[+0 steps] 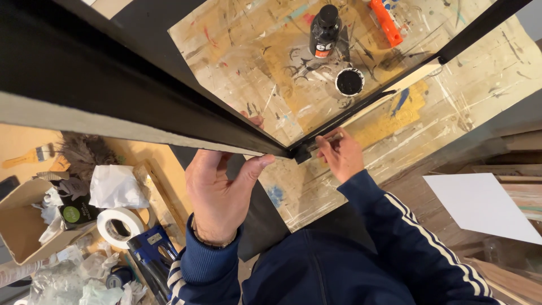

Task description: Painting the interior edges of a black art frame with a foam brush.

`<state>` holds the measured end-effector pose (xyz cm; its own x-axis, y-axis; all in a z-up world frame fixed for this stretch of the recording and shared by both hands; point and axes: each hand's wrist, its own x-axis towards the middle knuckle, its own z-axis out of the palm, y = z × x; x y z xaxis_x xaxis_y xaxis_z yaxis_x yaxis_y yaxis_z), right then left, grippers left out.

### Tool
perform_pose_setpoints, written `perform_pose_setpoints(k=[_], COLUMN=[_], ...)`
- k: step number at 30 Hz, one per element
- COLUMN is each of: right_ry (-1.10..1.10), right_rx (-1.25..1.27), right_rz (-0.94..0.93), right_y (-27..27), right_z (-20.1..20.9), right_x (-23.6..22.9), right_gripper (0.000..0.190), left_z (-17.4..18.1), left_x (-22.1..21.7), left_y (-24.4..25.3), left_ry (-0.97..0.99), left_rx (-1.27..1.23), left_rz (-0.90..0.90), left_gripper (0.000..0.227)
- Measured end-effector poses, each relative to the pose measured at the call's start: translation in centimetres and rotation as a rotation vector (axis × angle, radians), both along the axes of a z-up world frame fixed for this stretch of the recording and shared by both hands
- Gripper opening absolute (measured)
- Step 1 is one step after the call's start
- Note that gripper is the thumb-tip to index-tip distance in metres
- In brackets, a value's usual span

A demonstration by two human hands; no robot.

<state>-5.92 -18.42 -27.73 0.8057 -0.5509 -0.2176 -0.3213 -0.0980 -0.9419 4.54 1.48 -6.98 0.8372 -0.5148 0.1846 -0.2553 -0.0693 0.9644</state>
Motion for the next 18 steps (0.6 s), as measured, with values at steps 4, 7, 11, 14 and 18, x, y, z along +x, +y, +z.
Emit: perform_pose_setpoints(k=[4, 7, 11, 14, 18], right_ry=[0.069, 0.047, 0.007, 0.069, 0.023], right_rx=[0.003, 0.05, 0.128, 0.055, -0.172], right_rz=[-0.001, -0.004, -0.034, -0.046, -0.207], right_y=[0.4, 0.6, 0.0, -1.8, -5.8], right_z=[-1.3, -2.4, -2.5, -2.9, -1.0], right_x=[0.3, 0.6, 0.6, 0.1, -1.2], right_gripper=[0.027, 0.026, 0.027, 0.026, 0.019], left_z=[-0.1, 0.1, -0.2, -0.4, -0.3], left_x=[0.0, 0.0, -0.1, -0.1, 0.0], left_y=[0.0, 0.0, 0.0, 0.1, 0.1], left_ry=[0.008, 0.009, -0.005, 0.009, 0.013], left_rx=[-0.005, 0.011, -0.001, -0.024, -0.026], left_rz=[0.002, 0.001, -0.006, -0.011, -0.015], left_gripper=[0.052, 0.052, 0.051, 0.047, 0.045])
